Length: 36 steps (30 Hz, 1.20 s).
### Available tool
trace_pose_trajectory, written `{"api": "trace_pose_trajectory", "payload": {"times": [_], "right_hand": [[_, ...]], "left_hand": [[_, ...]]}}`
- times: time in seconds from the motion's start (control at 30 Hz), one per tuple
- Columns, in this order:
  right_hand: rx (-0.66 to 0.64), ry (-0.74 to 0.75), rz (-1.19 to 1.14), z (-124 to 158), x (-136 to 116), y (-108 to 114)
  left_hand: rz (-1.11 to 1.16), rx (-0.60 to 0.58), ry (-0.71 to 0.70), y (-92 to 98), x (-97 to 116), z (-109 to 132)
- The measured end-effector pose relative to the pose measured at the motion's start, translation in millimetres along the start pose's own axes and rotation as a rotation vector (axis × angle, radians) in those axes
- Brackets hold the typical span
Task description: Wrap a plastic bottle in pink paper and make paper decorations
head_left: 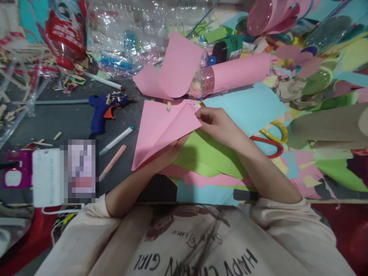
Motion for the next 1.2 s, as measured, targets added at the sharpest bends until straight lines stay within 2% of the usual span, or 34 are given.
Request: {"api": "trace_pose_trajectory", "payload": {"times": [0.07,0.13,0.23,0.33,0.43,0.63,0.9,1.2], "right_hand": [[0.002,0.010,0.007,0.2,-1.2,-0.1],[0.006,0.013,0.013,0.3,-2.7,0.0],[-0.011,0.002,0.019,0.2,-4.4,-1.0],[-0.043,-0.011,0.023,1.0,-5.7,-3.3],[-0.076,-0.035,0.048,3.3,-3.9,-7.4],[-0.111,-0.078,0.092,6.8,1.3,-13.1],[-0.155,-0.086,0.105,5.3,-0.3,-12.2],[-0.153,-0.057,0.123,8.5,-1.0,-19.8]], "left_hand": [[-0.058,-0.013,-0.004,-2.2,10.8,2.4],[-0.014,-0.139,0.027,-14.3,18.4,3.3],[0.105,-0.223,0.066,-22.4,24.1,1.9],[0.234,-0.201,0.110,-21.3,21.0,-1.4],[0.268,-0.164,0.141,-18.6,15.8,-4.6],[0.251,-0.177,-0.012,-16.2,25.6,-10.3],[0.195,-0.109,-0.038,-11.0,27.1,-10.3],[0.153,-0.130,-0.044,-13.5,27.5,-8.4]]}}
Point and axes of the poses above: each hand's wrist, its own z-axis away from the middle knuckle, its own y-axis out of the back of the hand, x = y × z, the point moved 9 cm from there along -z, towards the middle knuckle, and after that the axes turned 2 degrees about -z, right-handed, at the moved point
